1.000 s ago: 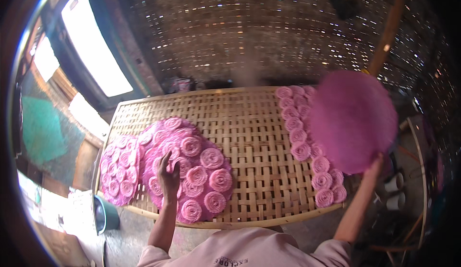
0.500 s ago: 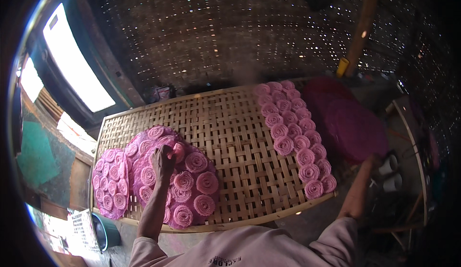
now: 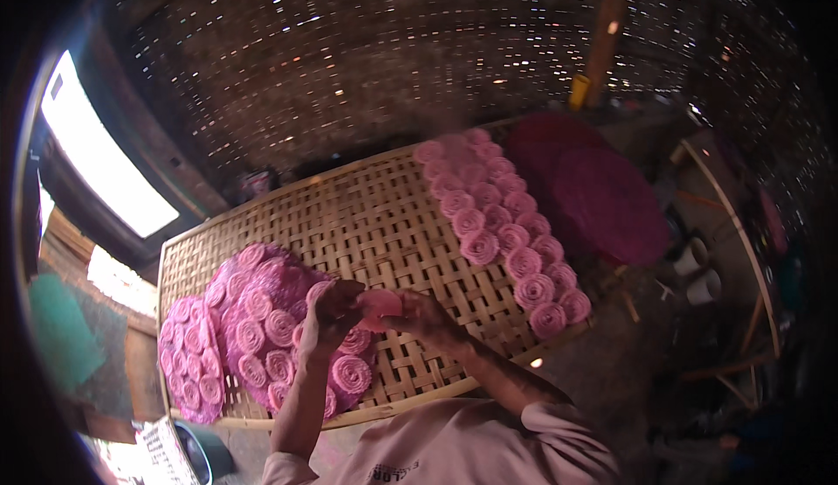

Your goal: The person arranges pink fabric roses on a woven bamboo tray, picking them from a pile and placing them in neat rows. The person continues to fill the tray with the roses, creating a dense, uniform pattern.

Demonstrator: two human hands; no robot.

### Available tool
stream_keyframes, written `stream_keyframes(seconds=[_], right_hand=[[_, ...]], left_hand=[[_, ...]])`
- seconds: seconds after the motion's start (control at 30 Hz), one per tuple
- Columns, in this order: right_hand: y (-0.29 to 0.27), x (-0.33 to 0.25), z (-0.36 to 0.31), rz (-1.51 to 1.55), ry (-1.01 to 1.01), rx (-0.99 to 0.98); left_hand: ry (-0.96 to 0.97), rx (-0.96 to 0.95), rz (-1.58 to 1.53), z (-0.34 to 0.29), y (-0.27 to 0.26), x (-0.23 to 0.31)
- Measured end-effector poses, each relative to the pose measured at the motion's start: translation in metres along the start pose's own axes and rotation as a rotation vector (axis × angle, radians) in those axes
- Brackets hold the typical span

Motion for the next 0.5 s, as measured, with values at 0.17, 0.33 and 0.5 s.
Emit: stream_keyframes(seconds=[0.17, 0.33, 0.5], right_hand=[[-0.076, -0.004, -0.016, -0.264, -0.089, 0.208], [-0.167, -0.054, -0.03, -1.083, -0.08, 0.305], [-0.184, -0.074, -0.037, -1.404, -0.109, 0.39]], left_hand=[[0.047, 0.452, 0.638, 0.001, -0.053, -0.032], [0.135, 0.551, 0.978, 0.008, -0.079, -0.065], [0.149, 0.479, 0.816, 0.018, -0.072, -0.068]])
Point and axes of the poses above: each hand's wrist, its own z-axis towards the middle knuckle, its own y-axis out of the palm, x = y × z, the point moved 10 cm from there along z, towards the middle knuckle, and after that the axes turned 15 degrees about -y, right-handed, at the moved point
